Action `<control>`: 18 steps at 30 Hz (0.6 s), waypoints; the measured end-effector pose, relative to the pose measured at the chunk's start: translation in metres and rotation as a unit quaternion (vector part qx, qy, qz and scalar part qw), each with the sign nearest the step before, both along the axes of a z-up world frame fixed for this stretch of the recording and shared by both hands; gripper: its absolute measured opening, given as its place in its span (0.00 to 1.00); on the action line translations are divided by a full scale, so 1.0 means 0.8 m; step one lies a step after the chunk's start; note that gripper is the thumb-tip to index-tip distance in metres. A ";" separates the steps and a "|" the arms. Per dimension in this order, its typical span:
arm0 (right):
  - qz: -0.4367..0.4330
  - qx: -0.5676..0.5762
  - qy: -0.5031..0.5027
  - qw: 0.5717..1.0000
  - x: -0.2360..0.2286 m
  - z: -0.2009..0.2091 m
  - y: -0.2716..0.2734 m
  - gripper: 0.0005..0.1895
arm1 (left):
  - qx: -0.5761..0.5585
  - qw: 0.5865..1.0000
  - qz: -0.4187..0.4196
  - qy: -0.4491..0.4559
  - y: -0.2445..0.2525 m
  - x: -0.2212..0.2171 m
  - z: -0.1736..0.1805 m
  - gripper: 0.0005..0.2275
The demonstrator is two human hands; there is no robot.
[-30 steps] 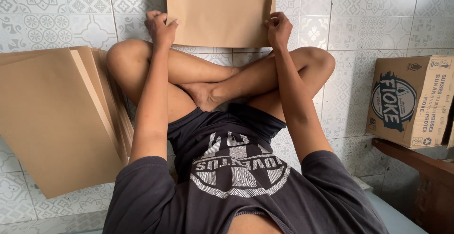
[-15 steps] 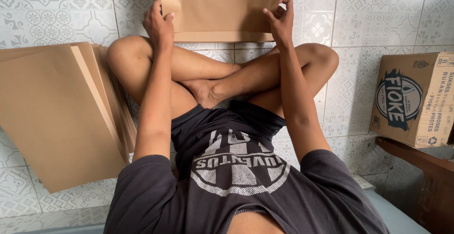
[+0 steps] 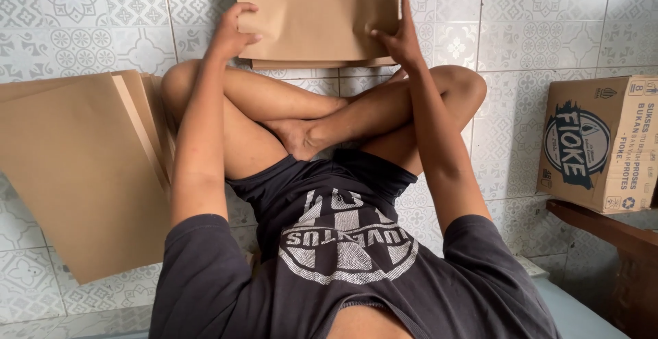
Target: Folding brown paper sheets into envelopes or bags while sitting on the floor.
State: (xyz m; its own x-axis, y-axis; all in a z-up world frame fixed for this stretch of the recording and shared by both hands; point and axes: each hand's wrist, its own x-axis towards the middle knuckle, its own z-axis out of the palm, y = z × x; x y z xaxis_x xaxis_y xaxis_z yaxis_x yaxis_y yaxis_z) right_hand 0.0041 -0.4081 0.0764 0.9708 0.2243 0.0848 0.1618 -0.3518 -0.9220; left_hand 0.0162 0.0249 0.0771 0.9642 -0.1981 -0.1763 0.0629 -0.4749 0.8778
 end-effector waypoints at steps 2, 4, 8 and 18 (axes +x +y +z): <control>0.037 0.115 -0.028 0.992 0.007 0.036 -0.005 0.63 | -0.165 0.985 0.009 0.044 0.010 0.004 0.026 0.25; 0.032 0.099 -0.005 0.995 0.005 0.081 -0.004 0.50 | -0.191 0.981 -0.007 0.026 0.015 0.010 0.038 0.25; 0.014 0.149 0.088 0.985 -0.004 0.119 -0.014 0.24 | -0.292 0.956 0.003 -0.002 0.028 0.000 0.054 0.22; 0.008 0.151 0.115 0.982 -0.015 0.083 -0.016 0.31 | -0.266 0.961 0.019 -0.072 0.006 -0.010 0.040 0.23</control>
State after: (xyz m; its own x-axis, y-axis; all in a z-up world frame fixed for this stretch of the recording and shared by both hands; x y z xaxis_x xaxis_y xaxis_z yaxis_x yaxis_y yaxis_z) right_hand -0.0076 -0.4209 0.1430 0.9686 0.2383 -0.0715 -0.0598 -0.0560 -0.9966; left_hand 0.0078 0.0297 0.1090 0.9794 -0.1873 0.0757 -0.0688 0.0431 0.9967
